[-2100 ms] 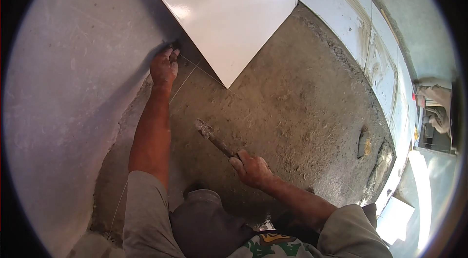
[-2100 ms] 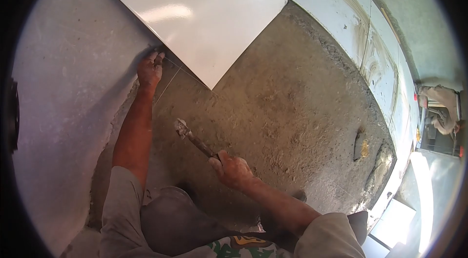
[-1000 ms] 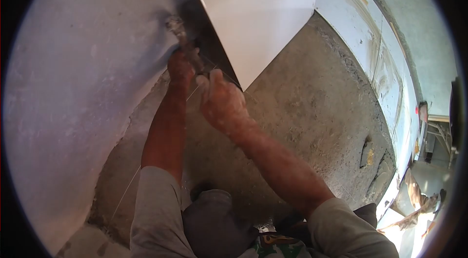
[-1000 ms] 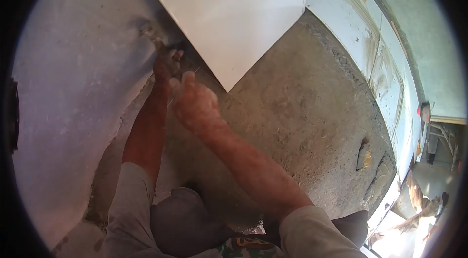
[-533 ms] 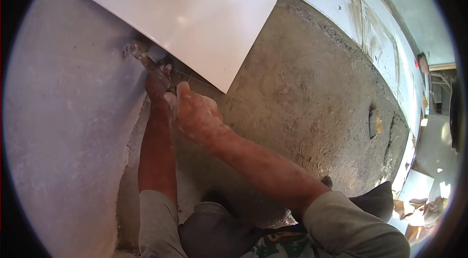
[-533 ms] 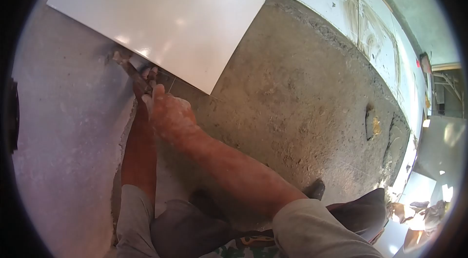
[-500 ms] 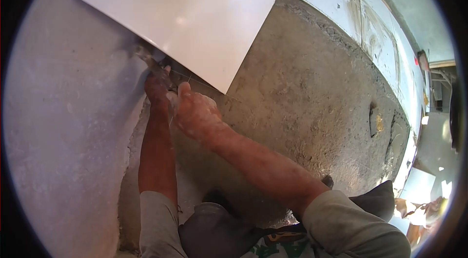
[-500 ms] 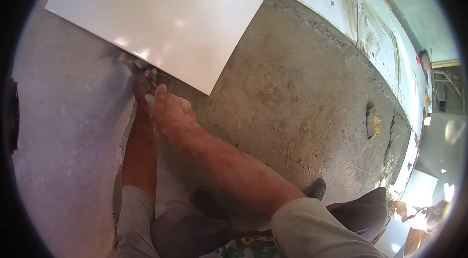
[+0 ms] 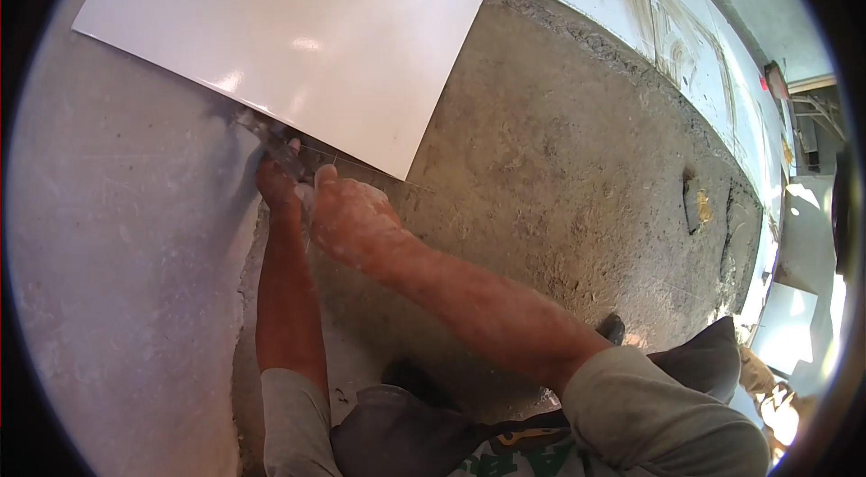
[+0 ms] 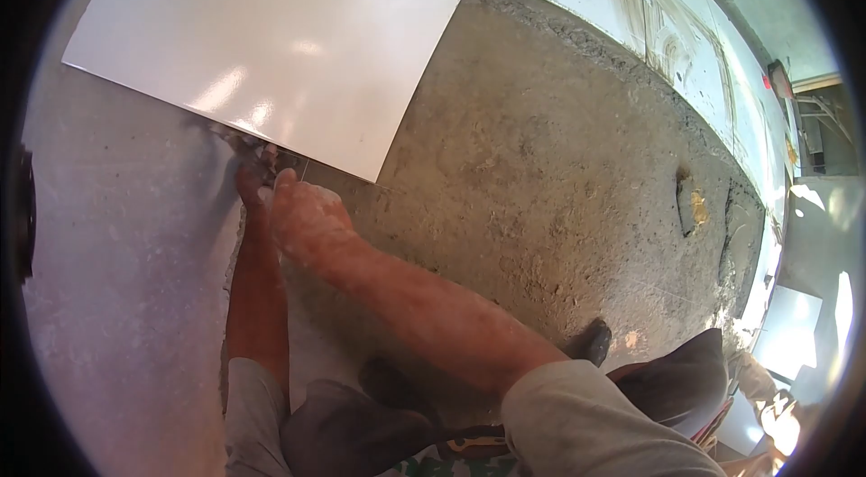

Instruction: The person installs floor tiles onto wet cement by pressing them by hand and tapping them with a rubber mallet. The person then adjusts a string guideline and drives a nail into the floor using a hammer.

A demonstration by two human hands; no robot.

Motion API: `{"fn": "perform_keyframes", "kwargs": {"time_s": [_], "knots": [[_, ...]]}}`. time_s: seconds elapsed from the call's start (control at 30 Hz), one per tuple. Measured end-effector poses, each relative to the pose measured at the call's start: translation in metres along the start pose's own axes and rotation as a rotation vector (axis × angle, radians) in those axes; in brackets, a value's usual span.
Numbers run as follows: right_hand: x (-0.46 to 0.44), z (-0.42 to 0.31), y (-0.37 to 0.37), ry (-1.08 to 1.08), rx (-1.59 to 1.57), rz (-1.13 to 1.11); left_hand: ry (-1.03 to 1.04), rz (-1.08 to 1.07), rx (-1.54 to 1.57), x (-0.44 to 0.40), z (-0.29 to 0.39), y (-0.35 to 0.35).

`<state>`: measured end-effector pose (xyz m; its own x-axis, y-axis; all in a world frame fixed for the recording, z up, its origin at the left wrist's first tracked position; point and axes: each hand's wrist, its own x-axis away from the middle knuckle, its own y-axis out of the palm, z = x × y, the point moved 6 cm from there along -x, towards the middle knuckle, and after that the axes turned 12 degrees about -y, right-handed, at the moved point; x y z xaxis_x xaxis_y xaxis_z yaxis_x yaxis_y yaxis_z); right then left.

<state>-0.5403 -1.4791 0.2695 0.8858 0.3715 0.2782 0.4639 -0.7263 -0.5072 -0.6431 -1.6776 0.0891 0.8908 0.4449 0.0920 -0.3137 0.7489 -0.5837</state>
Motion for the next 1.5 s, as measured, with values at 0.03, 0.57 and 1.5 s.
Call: {"fn": "perform_keyframes", "kwargs": {"time_s": [0.03,0.57,1.5], "knots": [[0.006,-0.006,-0.002,-0.046,-0.047,0.022,-0.053,0.063,0.130,-0.009,-0.030,0.004],[0.109,0.041,0.015,0.060,-0.055,-0.257,0.011,-0.528,0.578,-0.036,-0.065,0.021],[0.242,0.140,0.010,0.206,0.167,-0.638,0.079,-0.045,-0.055,0.013,0.011,-0.020]]}}
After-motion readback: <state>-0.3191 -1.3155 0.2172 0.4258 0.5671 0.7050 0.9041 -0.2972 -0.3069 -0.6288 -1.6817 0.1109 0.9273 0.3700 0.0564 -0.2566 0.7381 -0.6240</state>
